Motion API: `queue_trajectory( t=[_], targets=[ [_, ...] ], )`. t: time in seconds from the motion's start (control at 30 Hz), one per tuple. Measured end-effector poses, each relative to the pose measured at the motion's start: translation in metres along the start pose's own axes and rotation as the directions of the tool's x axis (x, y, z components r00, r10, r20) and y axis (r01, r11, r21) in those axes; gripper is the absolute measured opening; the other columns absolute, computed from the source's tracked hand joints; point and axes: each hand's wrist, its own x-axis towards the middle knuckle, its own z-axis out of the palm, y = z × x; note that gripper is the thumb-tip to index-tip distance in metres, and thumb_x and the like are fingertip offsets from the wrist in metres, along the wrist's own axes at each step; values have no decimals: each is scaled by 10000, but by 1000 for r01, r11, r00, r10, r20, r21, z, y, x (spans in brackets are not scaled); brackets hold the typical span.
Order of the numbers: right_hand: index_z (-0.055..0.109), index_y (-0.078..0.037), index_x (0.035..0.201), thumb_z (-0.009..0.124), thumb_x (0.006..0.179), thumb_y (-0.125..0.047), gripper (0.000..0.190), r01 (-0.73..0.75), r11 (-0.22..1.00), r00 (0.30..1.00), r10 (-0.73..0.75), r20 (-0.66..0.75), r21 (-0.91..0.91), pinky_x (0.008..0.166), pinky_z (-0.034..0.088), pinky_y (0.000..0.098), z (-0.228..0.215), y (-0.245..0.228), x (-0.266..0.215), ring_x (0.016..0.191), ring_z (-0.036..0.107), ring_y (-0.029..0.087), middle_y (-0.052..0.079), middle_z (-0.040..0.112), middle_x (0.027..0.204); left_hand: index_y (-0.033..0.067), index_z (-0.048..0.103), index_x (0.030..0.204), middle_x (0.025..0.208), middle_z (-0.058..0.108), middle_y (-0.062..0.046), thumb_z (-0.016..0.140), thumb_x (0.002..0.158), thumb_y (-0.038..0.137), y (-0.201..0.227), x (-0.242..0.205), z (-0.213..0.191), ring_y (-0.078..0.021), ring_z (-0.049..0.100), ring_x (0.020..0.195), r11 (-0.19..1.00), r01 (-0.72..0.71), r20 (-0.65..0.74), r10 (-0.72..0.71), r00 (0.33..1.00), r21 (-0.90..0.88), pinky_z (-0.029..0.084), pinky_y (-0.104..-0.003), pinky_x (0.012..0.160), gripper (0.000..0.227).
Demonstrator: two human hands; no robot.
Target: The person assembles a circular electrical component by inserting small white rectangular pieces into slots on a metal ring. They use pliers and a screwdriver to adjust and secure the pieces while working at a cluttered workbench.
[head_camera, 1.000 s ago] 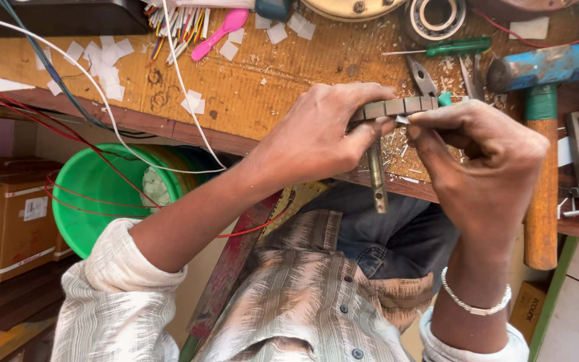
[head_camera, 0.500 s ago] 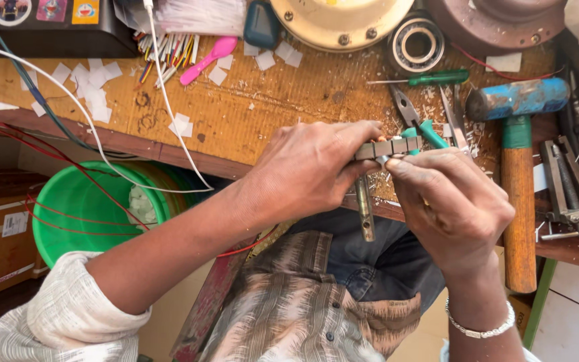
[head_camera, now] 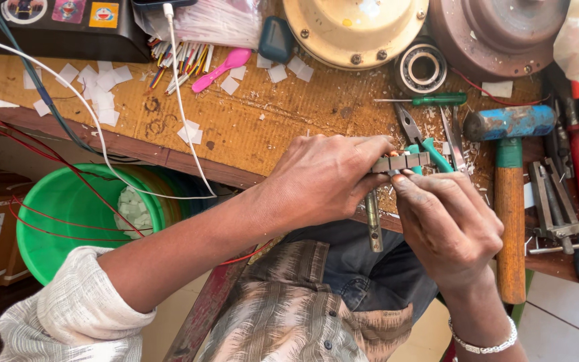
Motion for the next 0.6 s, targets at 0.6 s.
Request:
queue_trajectory(
  t=[0.6],
  targets=[
    [714, 42, 1158, 717, 915, 157, 269, 157, 977, 987, -149, 62, -143, 877, 617, 395, -1, 11, -2, 991, 739, 336, 180, 710, 1077, 75, 604, 981, 872, 728, -156, 687, 908, 349, -7, 14, 3, -414, 705, 849, 998, 55, 98, -59, 993, 41, 542, -557, 691, 296]
  ],
)
